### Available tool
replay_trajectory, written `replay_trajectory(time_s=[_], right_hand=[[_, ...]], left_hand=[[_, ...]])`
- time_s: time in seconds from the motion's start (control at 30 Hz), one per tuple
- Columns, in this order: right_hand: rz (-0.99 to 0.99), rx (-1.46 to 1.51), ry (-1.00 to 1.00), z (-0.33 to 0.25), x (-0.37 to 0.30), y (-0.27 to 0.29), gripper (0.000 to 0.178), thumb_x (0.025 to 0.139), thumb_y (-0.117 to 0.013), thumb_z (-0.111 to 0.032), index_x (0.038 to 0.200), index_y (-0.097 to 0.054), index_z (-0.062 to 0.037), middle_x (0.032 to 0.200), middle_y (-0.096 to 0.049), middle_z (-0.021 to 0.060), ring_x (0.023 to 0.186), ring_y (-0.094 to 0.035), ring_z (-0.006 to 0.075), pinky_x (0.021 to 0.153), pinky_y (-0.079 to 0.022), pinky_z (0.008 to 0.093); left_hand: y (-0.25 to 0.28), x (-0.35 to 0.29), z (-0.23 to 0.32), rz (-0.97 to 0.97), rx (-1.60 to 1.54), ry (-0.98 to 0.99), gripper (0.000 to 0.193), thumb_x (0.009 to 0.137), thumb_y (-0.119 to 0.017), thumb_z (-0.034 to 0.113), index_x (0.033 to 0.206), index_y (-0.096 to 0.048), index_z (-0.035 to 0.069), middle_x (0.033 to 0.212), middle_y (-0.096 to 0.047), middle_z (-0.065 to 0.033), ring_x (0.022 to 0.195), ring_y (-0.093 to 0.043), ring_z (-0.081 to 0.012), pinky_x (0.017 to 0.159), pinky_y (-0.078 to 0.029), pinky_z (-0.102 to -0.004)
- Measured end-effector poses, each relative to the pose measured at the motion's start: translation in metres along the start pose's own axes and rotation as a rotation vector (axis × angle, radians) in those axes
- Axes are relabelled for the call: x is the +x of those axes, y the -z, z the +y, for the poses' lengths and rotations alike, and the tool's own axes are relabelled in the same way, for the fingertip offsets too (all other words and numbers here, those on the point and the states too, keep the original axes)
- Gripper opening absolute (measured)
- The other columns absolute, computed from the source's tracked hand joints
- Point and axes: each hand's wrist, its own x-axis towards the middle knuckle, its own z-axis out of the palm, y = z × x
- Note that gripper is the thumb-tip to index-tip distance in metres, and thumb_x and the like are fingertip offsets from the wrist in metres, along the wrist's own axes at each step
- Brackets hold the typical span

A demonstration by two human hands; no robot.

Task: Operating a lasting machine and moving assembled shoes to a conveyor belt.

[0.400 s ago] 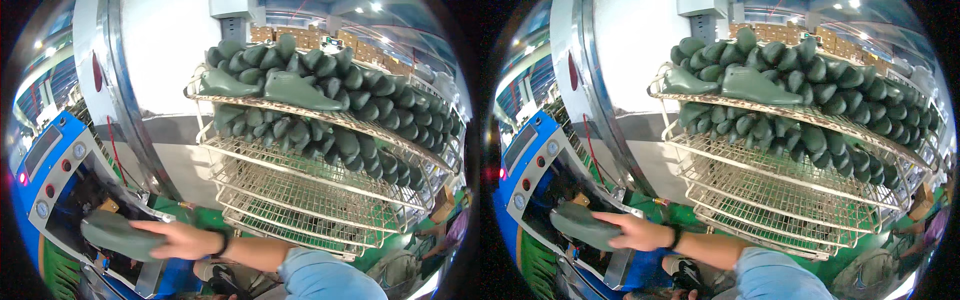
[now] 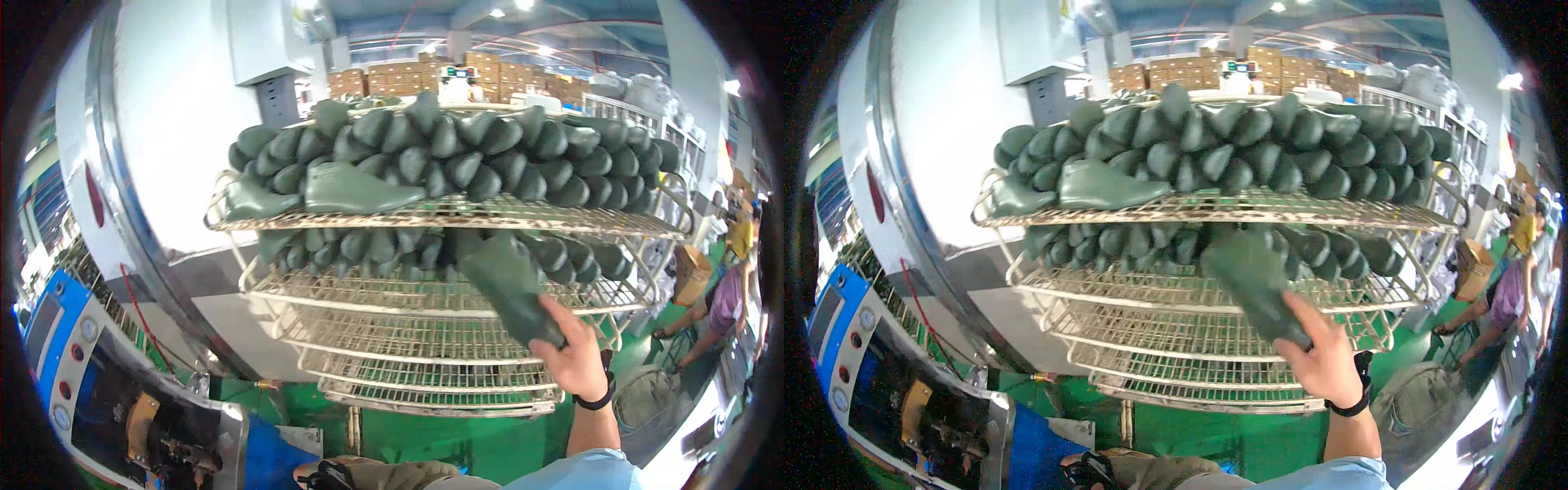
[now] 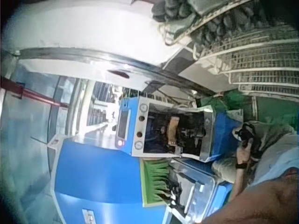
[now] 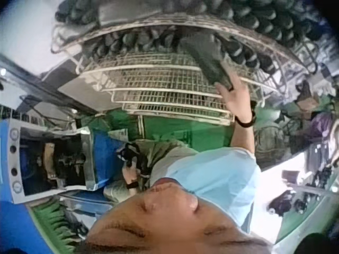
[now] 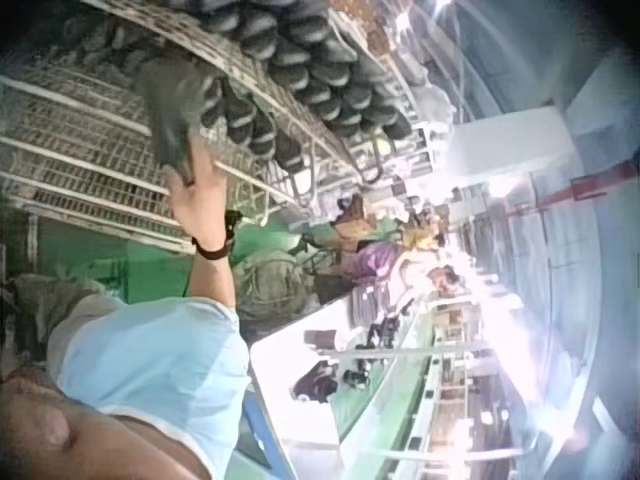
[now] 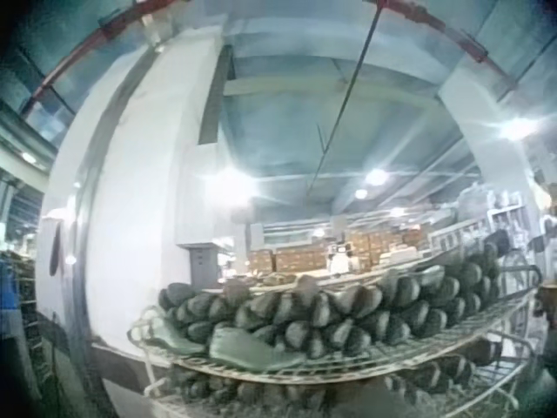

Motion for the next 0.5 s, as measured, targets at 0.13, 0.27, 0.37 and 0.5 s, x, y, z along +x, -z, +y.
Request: replay_trajectory(time_s=[0.13, 0.27, 0.37, 0.5], right_hand=[[0.248, -0.062, -0.207, 0.028, 0.016, 0.010, 0.057, 0.082, -0.067, -0.005, 0.136, -0.049, 0.0018, 0.117, -0.064, 0.0273, 0.108, -0.063, 0.0429, 0.091, -0.050, 0.0428], [0.429, -0.430, 0.045, 0.101, 0.072, 0.003, 0.042, 0.085, -0.064, -0.008, 0.125, -0.055, 0.0026, 0.108, -0.066, 0.0272, 0.103, -0.062, 0.0459, 0.086, -0.050, 0.0446], [0.246, -0.560, -0.041, 0.169, 0.109, 0.024, 0.036, 0.087, -0.066, -0.013, 0.119, -0.059, 0.0013, 0.103, -0.067, 0.0257, 0.100, -0.064, 0.0415, 0.082, -0.050, 0.0443], [0.162, -0.252, -0.009, 0.193, 0.138, 0.022, 0.042, 0.088, -0.073, -0.024, 0.120, -0.062, -0.0005, 0.116, -0.067, 0.0200, 0.112, -0.062, 0.0312, 0.094, -0.046, 0.0416]], left_hand=[[-0.005, -0.001, 0.026, 0.013, 0.120, -0.028, 0.063, 0.083, -0.073, 0.050, 0.104, -0.067, -0.009, 0.086, -0.069, -0.0252, 0.079, -0.066, -0.0375, 0.075, -0.051, -0.0438], [-0.003, -0.014, 0.066, -0.057, 0.141, 0.075, 0.057, 0.084, -0.074, 0.043, 0.105, -0.066, -0.010, 0.090, -0.071, -0.0236, 0.077, -0.065, -0.0354, 0.075, -0.051, -0.0434], [-0.003, -0.028, 0.078, -0.018, -0.203, 0.128, 0.048, 0.086, -0.075, 0.035, 0.104, -0.067, -0.009, 0.091, -0.072, -0.0169, 0.074, -0.064, -0.0281, 0.073, -0.051, -0.0418], [0.031, -0.026, -0.012, 0.120, -0.376, 0.060, 0.045, 0.087, -0.074, 0.029, 0.114, -0.064, -0.005, 0.095, -0.069, -0.0115, 0.085, -0.061, -0.0168, 0.072, -0.050, -0.0308]])
